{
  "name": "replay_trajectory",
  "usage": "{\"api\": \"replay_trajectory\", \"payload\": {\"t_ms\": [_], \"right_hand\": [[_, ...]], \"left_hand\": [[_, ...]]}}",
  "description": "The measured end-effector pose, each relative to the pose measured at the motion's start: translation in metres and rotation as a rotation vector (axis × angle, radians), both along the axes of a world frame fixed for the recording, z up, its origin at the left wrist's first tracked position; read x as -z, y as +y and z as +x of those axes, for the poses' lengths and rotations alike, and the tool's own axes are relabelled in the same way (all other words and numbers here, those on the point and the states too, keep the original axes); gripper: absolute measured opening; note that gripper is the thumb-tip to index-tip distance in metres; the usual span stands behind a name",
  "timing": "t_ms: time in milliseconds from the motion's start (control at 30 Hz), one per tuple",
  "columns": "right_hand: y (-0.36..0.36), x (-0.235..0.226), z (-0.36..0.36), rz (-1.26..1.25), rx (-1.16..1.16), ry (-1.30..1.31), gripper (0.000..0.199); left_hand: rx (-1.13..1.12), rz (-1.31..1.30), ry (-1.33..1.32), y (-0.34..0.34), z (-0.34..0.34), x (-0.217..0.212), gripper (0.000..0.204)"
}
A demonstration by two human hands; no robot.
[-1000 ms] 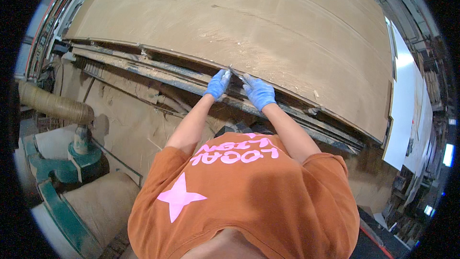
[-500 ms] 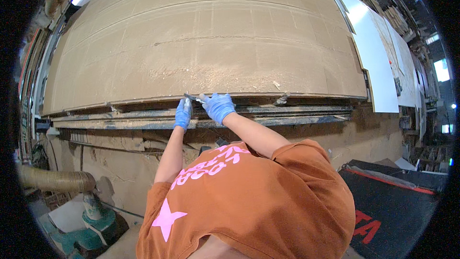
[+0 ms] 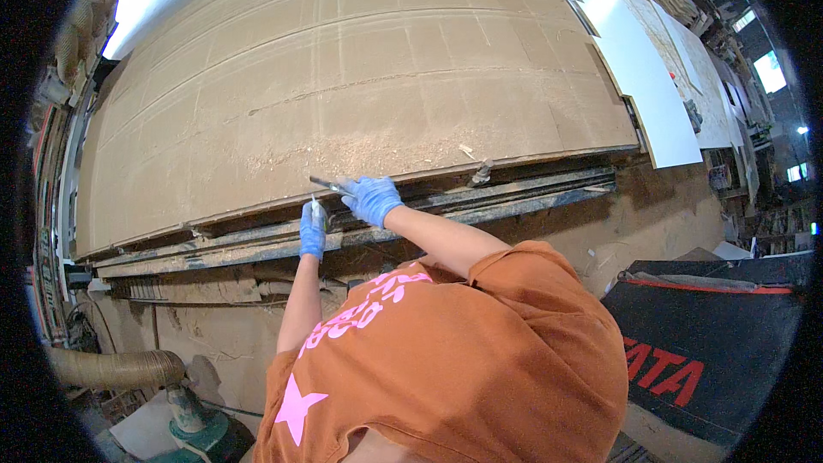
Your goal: The person applies glue from a small bottle along a seam on a large flat wooden board, then spreads and smooths the glue with gloved fingers. The person also wipes the surface and briefly handles a white panel nearby.
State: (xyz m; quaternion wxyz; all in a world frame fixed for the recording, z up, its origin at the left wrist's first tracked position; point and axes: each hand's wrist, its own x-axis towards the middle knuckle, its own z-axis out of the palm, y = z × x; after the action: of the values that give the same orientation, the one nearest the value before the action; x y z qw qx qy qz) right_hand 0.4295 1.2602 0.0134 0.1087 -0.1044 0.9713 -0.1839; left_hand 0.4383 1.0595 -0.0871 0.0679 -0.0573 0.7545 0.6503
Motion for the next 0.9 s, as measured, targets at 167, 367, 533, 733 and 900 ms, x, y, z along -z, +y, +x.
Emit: {"api": "replay_trajectory", "payload": {"t_ms": [167,367,533,733,900], "right_hand": [[0.03,-0.013,-0.042,0.092,0.027,0.062,0.034],[0.055,-0.009,-0.05,0.1,0.0,0.598,0.033],[0.075,-0.024,-0.016,-1.086,0.072,-0.097,0.043],[0.17,-0.038,0.01,-1.408,0.231,-0.354,0.046],[0.261,-0.022,0.012,-1.519,0.485,-0.414,0.044]], "left_hand": [[-0.055,0.203,0.14,0.016,0.023,-0.012,0.025],[-0.12,0.217,0.256,0.064,0.016,-0.073,0.031],[-0.1,0.264,0.312,0.134,0.009,-0.142,0.037],[0.098,0.428,0.225,0.234,-0.002,-0.149,0.043],[0.131,0.097,0.372,0.29,-0.017,-0.125,0.047]]}}
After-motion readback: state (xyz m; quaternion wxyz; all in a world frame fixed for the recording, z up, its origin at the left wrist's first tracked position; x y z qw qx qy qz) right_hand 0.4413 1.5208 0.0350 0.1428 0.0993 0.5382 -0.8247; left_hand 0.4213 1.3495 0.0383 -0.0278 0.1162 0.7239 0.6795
